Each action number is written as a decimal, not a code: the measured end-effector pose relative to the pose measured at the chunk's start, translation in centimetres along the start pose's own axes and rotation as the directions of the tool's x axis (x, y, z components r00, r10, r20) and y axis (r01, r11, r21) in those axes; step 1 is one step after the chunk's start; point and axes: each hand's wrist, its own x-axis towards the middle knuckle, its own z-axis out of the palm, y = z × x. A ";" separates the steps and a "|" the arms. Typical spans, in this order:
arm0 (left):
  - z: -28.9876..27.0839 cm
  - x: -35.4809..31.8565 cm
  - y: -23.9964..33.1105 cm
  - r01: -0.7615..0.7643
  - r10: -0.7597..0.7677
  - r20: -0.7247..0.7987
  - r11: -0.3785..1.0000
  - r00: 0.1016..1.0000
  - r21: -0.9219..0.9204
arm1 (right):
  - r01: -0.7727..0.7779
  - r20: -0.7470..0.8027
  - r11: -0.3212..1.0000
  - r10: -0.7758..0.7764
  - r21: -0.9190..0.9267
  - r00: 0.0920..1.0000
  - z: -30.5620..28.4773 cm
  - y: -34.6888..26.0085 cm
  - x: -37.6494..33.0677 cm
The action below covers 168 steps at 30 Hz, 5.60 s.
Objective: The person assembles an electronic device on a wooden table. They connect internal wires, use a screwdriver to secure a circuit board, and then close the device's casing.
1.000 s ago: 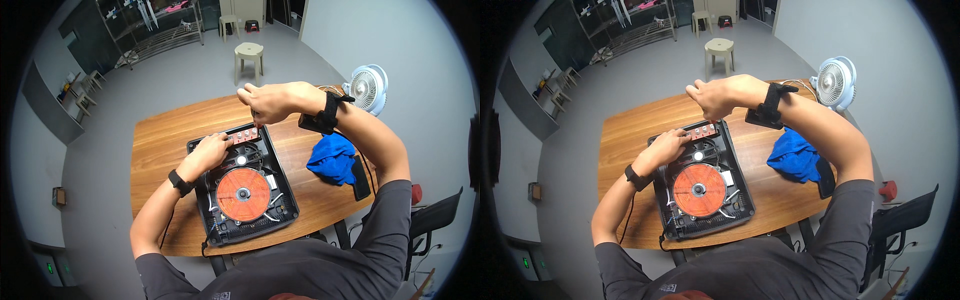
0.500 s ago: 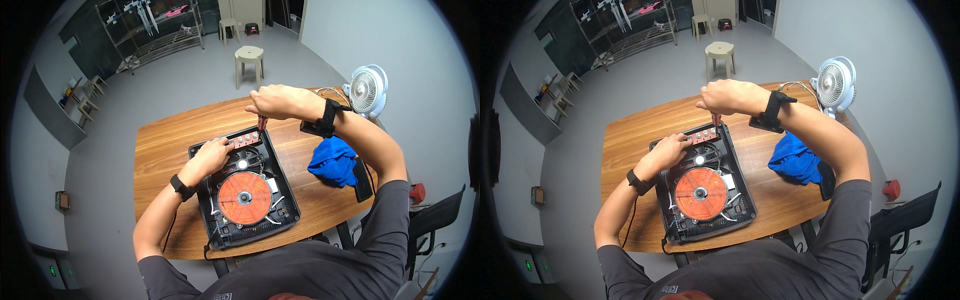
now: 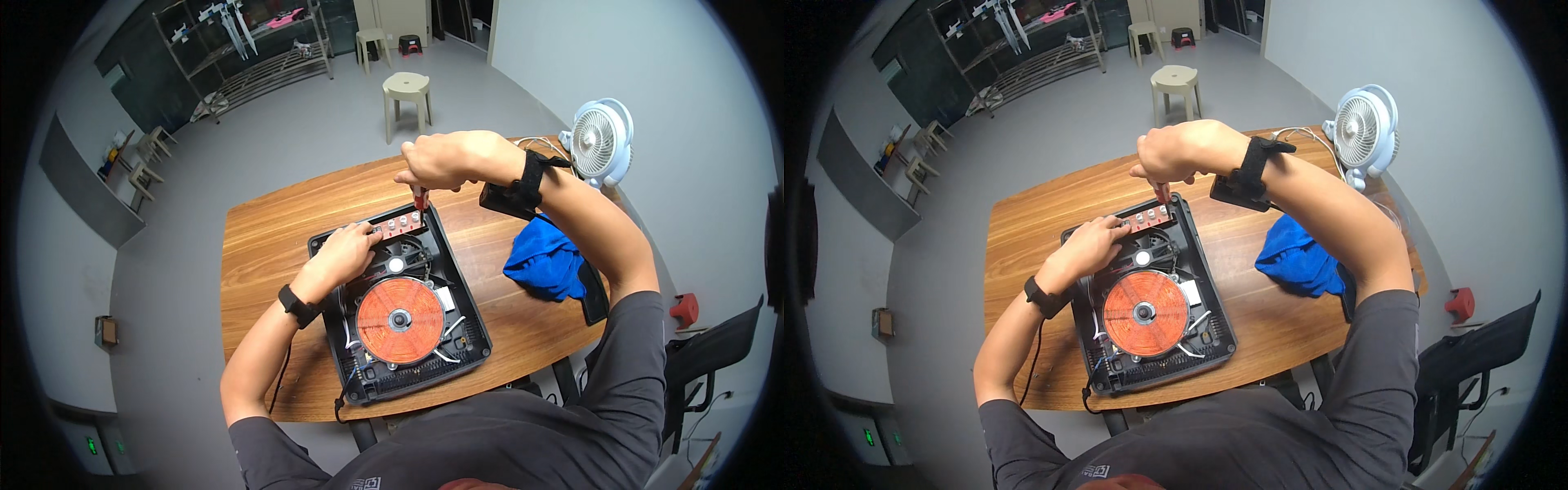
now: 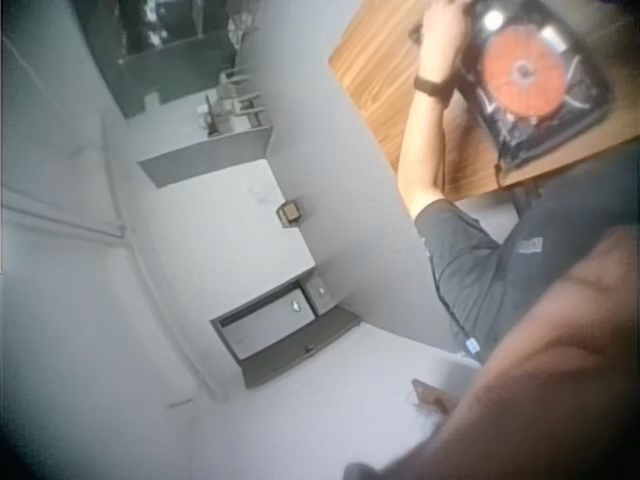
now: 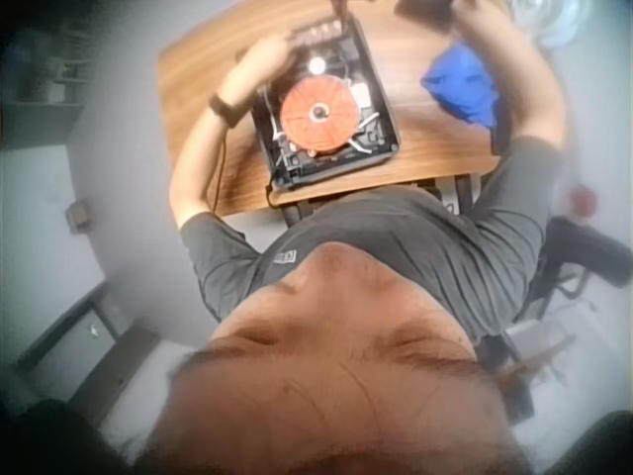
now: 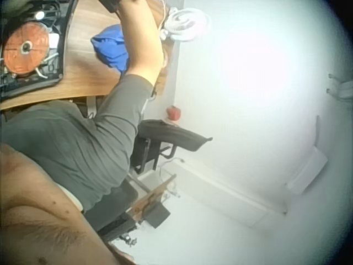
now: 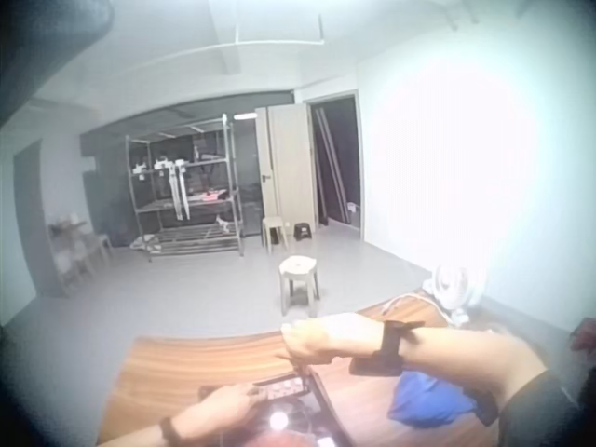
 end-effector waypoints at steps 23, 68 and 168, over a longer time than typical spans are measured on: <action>0.0 0.1 0.1 0.005 -0.005 0.007 1.000 1.000 -0.003 | 0.196 -0.201 0.954 -0.243 -0.226 0.949 2.0 2.3 1.4; 0.6 -0.1 -0.1 -0.025 0.026 -0.054 1.000 0.998 0.012 | 0.289 -0.101 0.935 -0.314 -0.206 0.944 1.8 2.3 1.1; 1.9 -6.8 -16.8 0.418 -0.439 -0.119 0.893 0.890 -0.166 | 0.140 -0.125 0.973 -0.164 -0.182 0.979 2.2 -0.5 2.2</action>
